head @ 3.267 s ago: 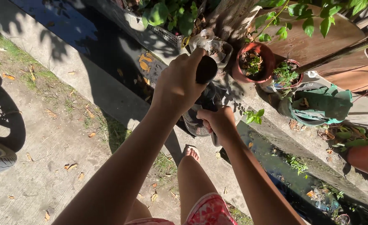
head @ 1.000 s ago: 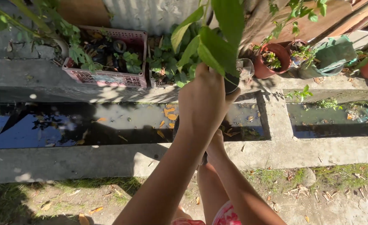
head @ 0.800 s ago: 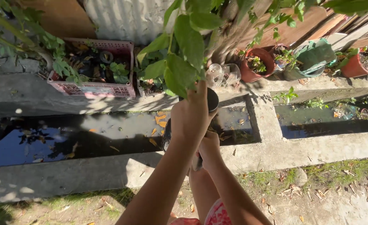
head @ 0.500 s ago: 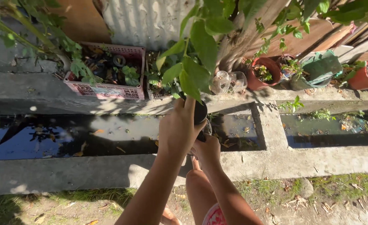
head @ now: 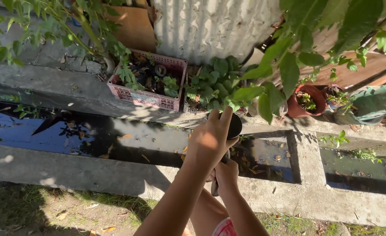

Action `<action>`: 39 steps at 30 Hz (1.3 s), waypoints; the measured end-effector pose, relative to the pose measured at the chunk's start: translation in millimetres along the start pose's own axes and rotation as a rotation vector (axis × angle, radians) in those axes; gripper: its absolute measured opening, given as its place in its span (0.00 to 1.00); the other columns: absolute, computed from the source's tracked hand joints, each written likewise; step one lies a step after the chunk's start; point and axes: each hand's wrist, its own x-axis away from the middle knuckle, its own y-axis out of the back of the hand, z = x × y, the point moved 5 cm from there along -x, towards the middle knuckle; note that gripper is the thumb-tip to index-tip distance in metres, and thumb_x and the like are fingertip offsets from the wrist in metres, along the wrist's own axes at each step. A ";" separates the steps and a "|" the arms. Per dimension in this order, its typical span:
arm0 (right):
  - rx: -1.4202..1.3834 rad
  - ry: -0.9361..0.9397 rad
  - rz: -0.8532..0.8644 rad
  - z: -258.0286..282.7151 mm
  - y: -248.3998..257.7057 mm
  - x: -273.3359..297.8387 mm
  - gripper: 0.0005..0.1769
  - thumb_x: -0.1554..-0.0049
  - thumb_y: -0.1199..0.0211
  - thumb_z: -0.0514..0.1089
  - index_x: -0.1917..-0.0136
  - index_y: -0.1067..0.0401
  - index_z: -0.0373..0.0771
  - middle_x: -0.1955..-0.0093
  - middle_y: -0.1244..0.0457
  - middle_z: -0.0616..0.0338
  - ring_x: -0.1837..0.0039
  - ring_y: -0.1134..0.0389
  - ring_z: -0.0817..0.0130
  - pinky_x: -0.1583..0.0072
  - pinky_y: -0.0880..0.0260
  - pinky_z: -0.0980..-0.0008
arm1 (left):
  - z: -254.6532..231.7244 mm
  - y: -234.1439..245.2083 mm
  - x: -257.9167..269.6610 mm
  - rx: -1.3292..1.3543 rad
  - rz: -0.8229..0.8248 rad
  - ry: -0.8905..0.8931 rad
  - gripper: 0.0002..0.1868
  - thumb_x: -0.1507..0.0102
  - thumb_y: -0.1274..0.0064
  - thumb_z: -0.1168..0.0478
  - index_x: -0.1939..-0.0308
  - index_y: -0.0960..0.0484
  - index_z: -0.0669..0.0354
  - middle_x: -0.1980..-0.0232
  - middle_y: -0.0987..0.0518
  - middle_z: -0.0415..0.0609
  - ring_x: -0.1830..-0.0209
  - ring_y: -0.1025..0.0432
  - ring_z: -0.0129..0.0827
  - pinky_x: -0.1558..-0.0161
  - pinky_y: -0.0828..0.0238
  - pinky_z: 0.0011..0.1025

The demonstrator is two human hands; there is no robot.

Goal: Pumping a hand sprayer and using it to spray plants in a garden area.

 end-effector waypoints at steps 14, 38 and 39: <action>-0.452 -0.148 0.421 0.5 -71.1 -104.5 0.21 0.34 0.51 0.56 0.31 0.38 0.48 0.39 0.39 0.64 0.39 0.36 0.73 0.40 0.33 0.66 | 8.0 56.2 -60.2 0.096 -0.044 -0.092 0.40 0.49 0.29 0.52 0.39 0.32 0.57 0.55 0.24 0.57 0.69 0.21 0.52 0.70 0.23 0.43; -0.202 -0.277 -0.290 38.9 -119.1 -47.2 0.13 0.49 0.32 0.38 0.69 0.35 0.34 0.73 0.40 0.59 0.74 0.41 0.72 0.68 0.42 0.67 | 39.8 86.0 -135.4 0.035 0.201 -0.307 0.35 0.48 0.31 0.48 0.42 0.30 0.54 0.62 0.18 0.56 0.69 0.19 0.49 0.71 0.23 0.42; -0.278 -0.302 -0.356 34.7 -121.6 -44.4 0.16 0.46 0.33 0.42 0.69 0.35 0.35 0.74 0.40 0.59 0.74 0.42 0.72 0.69 0.44 0.66 | 38.4 77.8 -129.4 0.046 0.289 -0.272 0.37 0.47 0.32 0.48 0.39 0.32 0.54 0.61 0.19 0.57 0.71 0.20 0.48 0.74 0.23 0.41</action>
